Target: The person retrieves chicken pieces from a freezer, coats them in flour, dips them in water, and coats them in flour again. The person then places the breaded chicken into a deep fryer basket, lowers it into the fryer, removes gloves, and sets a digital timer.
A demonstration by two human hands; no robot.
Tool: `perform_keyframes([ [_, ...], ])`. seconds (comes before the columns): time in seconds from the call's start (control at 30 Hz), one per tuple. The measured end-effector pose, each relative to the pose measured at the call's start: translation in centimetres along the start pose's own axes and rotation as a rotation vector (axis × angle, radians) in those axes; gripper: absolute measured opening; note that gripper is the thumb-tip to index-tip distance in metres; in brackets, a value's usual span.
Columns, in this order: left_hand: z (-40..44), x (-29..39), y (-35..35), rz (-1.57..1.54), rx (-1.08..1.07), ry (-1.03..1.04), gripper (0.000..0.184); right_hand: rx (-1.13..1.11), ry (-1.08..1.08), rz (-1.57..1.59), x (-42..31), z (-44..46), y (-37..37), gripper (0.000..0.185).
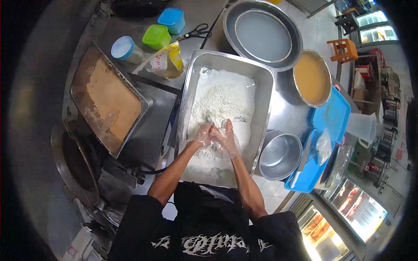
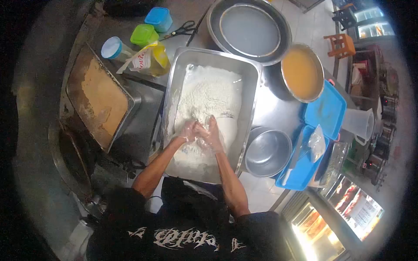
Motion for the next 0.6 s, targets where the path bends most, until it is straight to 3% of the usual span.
perform_keyframes([
  [0.07,-0.7,1.4,-1.2,0.110,0.015,0.055,0.040,0.124,-0.196,-0.176,0.7,-0.4,-2.7,0.080],
  [0.1,-1.1,0.3,-1.2,0.107,-0.015,-0.078,0.033,0.109,-0.280,-0.269,0.9,0.2,-4.0,0.077],
  [0.13,-1.1,0.6,-1.7,0.134,0.067,-0.048,0.031,0.099,-0.365,-0.360,1.1,0.7,-5.3,0.074],
  [0.17,-1.1,0.8,-2.2,0.161,0.156,-0.016,0.028,0.308,-0.434,-0.444,0.0,1.4,-7.4,0.073],
  [0.23,-0.8,1.0,-2.7,0.200,0.225,0.040,0.026,0.403,-0.276,-0.508,-3.0,1.9,-8.5,0.072],
  [0.27,-0.3,0.8,-2.4,0.209,0.203,0.062,0.025,0.283,-0.052,-0.489,-7.8,1.1,-7.7,0.070],
  [0.33,1.1,0.9,-2.4,0.224,0.165,0.106,0.024,0.127,-0.041,-0.630,-11.3,-0.3,-6.0,0.065],
  [0.37,0.1,4.3,-6.1,0.273,0.105,0.098,0.027,0.089,-0.250,-0.792,-12.6,-1.4,-5.0,0.061],
  [0.43,2.4,4.4,-8.9,0.321,0.331,0.129,0.023,0.037,-0.401,-0.789,-10.4,-0.9,-4.7,0.050],
  [0.53,5.0,5.7,-14.6,0.380,0.595,0.154,0.023,0.228,-0.576,-0.831,-8.3,5.8,-6.4,0.048],
  [0.6,9.5,1.9,-12.7,0.307,0.589,0.071,0.029,0.286,-0.789,-0.975,-8.5,9.8,-5.4,0.049],
])
Point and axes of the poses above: each hand's wrist, its own z-axis towards the middle knuckle, its own y-axis out of the palm, x = y × z, the point moved 9 cm from there along z, towards the middle knuckle, and after that the axes turned 15 degrees about x, right-handed, at the moved point
